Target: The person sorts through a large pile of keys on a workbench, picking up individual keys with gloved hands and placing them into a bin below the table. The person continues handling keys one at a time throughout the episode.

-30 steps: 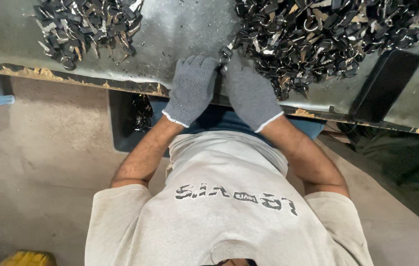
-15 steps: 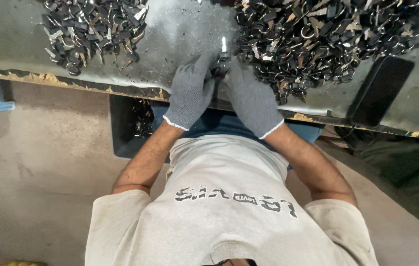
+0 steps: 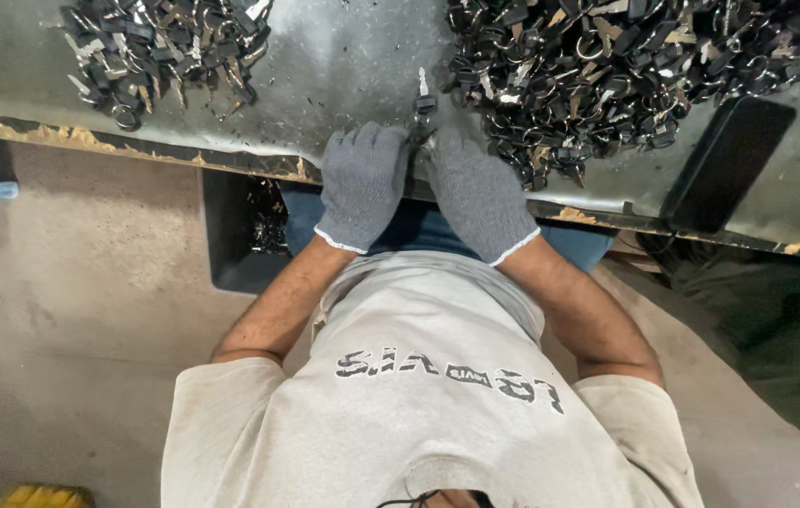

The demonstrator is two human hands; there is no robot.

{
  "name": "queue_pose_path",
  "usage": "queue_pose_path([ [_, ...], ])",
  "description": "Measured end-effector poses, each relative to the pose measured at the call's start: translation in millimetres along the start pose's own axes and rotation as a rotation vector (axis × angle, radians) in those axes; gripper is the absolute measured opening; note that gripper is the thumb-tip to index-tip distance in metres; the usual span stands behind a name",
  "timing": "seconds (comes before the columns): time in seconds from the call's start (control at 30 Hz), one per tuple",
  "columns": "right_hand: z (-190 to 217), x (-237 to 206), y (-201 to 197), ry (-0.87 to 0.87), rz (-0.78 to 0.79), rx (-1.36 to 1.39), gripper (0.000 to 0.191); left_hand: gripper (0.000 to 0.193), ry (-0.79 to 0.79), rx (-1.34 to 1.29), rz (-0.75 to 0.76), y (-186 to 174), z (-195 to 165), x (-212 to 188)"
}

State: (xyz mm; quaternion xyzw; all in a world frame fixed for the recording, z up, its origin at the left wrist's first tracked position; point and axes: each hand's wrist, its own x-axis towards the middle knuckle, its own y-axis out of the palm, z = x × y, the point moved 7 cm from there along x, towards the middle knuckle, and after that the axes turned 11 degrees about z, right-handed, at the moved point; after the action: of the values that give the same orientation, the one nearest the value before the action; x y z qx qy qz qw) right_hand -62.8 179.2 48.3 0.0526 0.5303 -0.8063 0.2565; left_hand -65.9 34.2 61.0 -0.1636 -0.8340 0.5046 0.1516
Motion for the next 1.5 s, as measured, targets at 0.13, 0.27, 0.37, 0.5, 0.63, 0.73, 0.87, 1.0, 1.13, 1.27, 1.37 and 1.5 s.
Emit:
queue_pose_path([
  [0.13, 3.2, -9.1, 16.8, -0.056, -0.035, -0.133, 0.03, 0.015, -0.028, -0.101, 0.036, 6.6, 7.3, -0.6],
  [0.27, 7.8, 2.7, 18.6, -0.033, -0.058, -0.202, 0.022, 0.013, -0.031, -0.067, 0.064, 16.5, 3.9, -3.0],
  [0.37, 8.2, 6.7, 11.5, -0.061, 0.042, 0.0, 0.021, 0.012, -0.135, -0.097, 0.174, 19.3, 4.2, -3.7],
  [0.5, 3.5, -6.7, -12.7, -0.132, -0.006, 0.285, 0.054, 0.029, -0.112, -0.045, 0.602, 13.3, 7.9, -1.5],
  [0.63, 15.5, -10.9, 5.8, -0.119, 0.126, 0.196, 0.06, 0.035, 0.241, -0.334, 0.103, -41.5, -0.7, 31.0],
  [0.73, 24.3, -4.7, 30.5, -0.112, 0.289, 0.07, 0.053, 0.042, 0.468, -0.025, 0.018, -28.4, -16.8, 46.8],
  [0.87, -0.3, -6.5, 11.7, 0.133, -0.034, 0.028, 0.057, 0.034, 0.251, 0.011, 0.204, 4.6, 2.5, 47.4],
  [1.0, -8.7, -12.3, 11.1, 0.119, -0.022, 0.038, 0.045, 0.048, -0.102, -0.2, 0.163, 5.4, 30.1, 30.6],
  [1.13, 0.8, -4.4, 2.3, -0.062, -0.144, 0.097, 0.04, 0.022, -0.065, -0.241, 0.111, 3.7, 21.7, 22.2],
  [1.27, 9.7, 6.1, -3.1, -0.095, -0.188, 0.022, 0.028, 0.018, -0.014, -0.123, 0.153, 12.9, 18.9, 21.4],
  [1.37, 20.3, 7.0, 2.1, 0.011, -0.176, -0.179, 0.018, 0.019, 0.03, -0.067, 0.189, 22.3, 18.1, 19.4],
  [1.5, 15.8, 9.5, 13.9, 0.156, 0.006, -0.223, 0.011, 0.027, 0.147, 0.043, 0.192, 27.0, 6.1, 13.7],
])
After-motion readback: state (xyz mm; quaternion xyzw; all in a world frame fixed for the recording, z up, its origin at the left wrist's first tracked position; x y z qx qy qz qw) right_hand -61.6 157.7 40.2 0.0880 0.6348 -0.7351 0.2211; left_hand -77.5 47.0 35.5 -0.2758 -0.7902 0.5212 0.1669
